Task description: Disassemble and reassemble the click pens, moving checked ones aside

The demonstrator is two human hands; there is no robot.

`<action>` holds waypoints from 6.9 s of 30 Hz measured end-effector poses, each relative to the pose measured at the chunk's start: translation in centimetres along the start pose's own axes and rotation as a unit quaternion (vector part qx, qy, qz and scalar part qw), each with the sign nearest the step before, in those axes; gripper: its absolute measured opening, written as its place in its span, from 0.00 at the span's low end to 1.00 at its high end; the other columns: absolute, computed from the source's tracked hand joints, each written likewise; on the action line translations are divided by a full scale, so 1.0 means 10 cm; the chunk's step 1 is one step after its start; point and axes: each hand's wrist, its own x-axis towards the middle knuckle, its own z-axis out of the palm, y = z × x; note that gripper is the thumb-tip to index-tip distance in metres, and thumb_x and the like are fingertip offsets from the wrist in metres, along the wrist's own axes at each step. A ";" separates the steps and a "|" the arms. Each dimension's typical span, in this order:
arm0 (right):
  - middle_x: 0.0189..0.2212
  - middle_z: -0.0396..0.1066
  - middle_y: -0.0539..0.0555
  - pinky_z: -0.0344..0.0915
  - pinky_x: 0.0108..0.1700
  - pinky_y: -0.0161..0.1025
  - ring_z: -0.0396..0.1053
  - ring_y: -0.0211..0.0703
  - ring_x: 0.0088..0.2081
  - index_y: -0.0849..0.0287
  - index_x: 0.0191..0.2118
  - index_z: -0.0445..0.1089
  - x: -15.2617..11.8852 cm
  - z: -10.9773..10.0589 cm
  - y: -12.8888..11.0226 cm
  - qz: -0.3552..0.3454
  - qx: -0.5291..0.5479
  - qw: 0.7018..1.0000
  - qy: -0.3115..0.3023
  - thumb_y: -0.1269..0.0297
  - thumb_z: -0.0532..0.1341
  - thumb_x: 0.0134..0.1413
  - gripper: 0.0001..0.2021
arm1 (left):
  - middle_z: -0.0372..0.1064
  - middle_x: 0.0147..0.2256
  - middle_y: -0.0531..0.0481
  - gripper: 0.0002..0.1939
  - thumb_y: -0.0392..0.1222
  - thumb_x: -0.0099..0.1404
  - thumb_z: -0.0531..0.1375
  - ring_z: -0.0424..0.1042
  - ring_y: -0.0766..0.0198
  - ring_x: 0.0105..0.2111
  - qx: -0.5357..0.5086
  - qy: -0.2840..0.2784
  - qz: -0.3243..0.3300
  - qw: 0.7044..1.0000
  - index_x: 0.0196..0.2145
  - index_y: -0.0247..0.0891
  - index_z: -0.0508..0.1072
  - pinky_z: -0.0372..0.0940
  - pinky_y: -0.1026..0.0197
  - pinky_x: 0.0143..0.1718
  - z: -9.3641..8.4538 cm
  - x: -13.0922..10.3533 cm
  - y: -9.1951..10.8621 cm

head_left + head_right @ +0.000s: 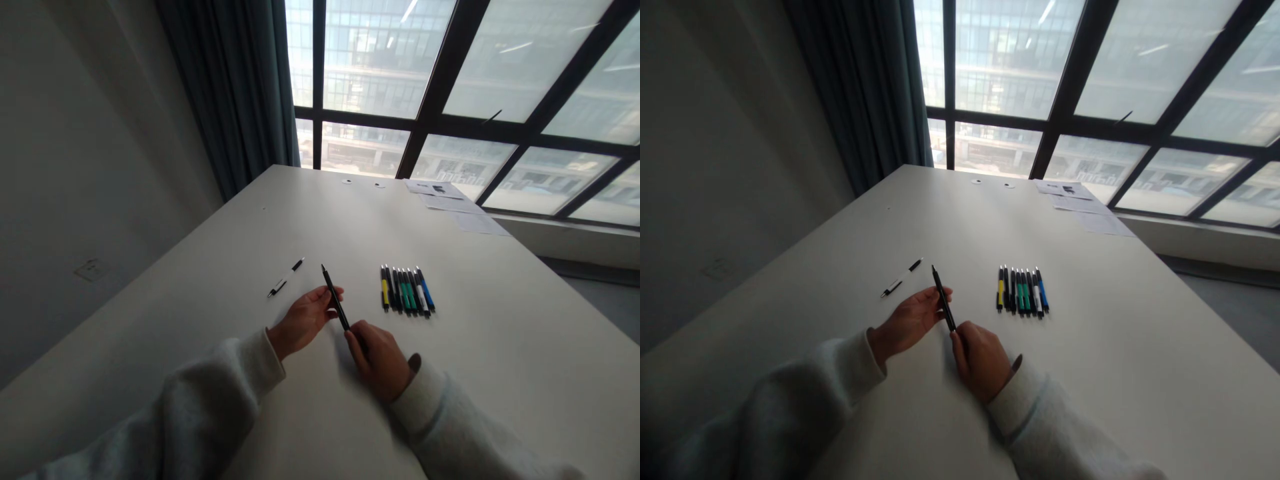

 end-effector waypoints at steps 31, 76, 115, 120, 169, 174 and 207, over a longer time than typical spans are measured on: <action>0.29 0.77 0.62 0.64 0.30 0.38 0.77 0.51 0.31 0.63 0.36 0.69 0.20 -0.13 0.29 0.244 -0.299 0.917 -0.097 0.66 0.51 0.65 0.11 | 0.70 0.29 0.52 0.17 0.41 0.52 0.70 0.69 0.68 0.29 0.123 0.072 0.014 0.990 0.36 0.34 0.70 0.63 0.62 0.34 -0.01 -0.01 -0.01; 0.30 0.77 0.63 0.66 0.32 0.39 0.78 0.51 0.34 0.64 0.40 0.69 0.26 -0.16 0.33 0.278 -0.272 0.915 -0.110 0.64 0.51 0.68 0.12 | 0.69 0.28 0.52 0.18 0.45 0.53 0.70 0.68 0.68 0.27 0.134 0.049 0.008 0.990 0.35 0.34 0.69 0.62 0.63 0.31 -0.01 -0.02 -0.01; 0.37 0.79 0.62 0.68 0.32 0.38 0.78 0.49 0.34 0.63 0.62 0.63 0.18 -0.09 0.42 0.174 -0.322 0.924 -0.114 0.70 0.49 0.68 0.20 | 0.68 0.27 0.52 0.18 0.50 0.54 0.69 0.66 0.69 0.26 0.183 0.037 0.010 0.982 0.31 0.34 0.70 0.61 0.63 0.30 0.00 -0.01 -0.01; 0.36 0.79 0.62 0.68 0.31 0.37 0.78 0.49 0.33 0.63 0.60 0.65 0.18 -0.09 0.44 0.172 -0.320 0.925 -0.110 0.70 0.49 0.68 0.19 | 0.68 0.27 0.53 0.18 0.50 0.54 0.69 0.66 0.69 0.26 0.190 0.037 0.012 0.981 0.32 0.34 0.69 0.61 0.63 0.29 -0.02 0.00 -0.02; 0.30 0.77 0.58 0.53 0.25 0.36 0.76 0.46 0.28 0.61 0.41 0.69 0.26 -0.16 0.49 0.220 -0.291 0.931 0.009 0.59 0.55 0.65 0.11 | 0.67 0.28 0.51 0.18 0.54 0.58 0.63 0.67 0.67 0.26 0.290 0.018 0.043 0.956 0.34 0.35 0.68 0.63 0.62 0.30 -0.05 0.01 -0.04; 0.26 0.76 0.54 0.47 0.25 0.37 0.73 0.42 0.24 0.61 0.38 0.71 0.21 -0.12 0.50 0.144 -0.278 0.949 0.034 0.59 0.54 0.65 0.12 | 0.67 0.31 0.48 0.15 0.53 0.58 0.62 0.68 0.61 0.31 0.397 0.073 0.117 0.907 0.34 0.37 0.68 0.65 0.57 0.34 -0.18 0.06 0.10; 0.26 0.73 0.51 0.62 0.29 0.33 0.68 0.37 0.23 0.65 0.56 0.64 0.13 -0.06 0.39 0.014 -0.046 0.998 0.034 0.59 0.55 0.65 0.19 | 0.70 0.40 0.44 0.12 0.46 0.70 0.55 0.70 0.60 0.38 0.662 -0.094 0.254 0.699 0.42 0.41 0.77 0.64 0.60 0.42 -0.44 0.03 0.42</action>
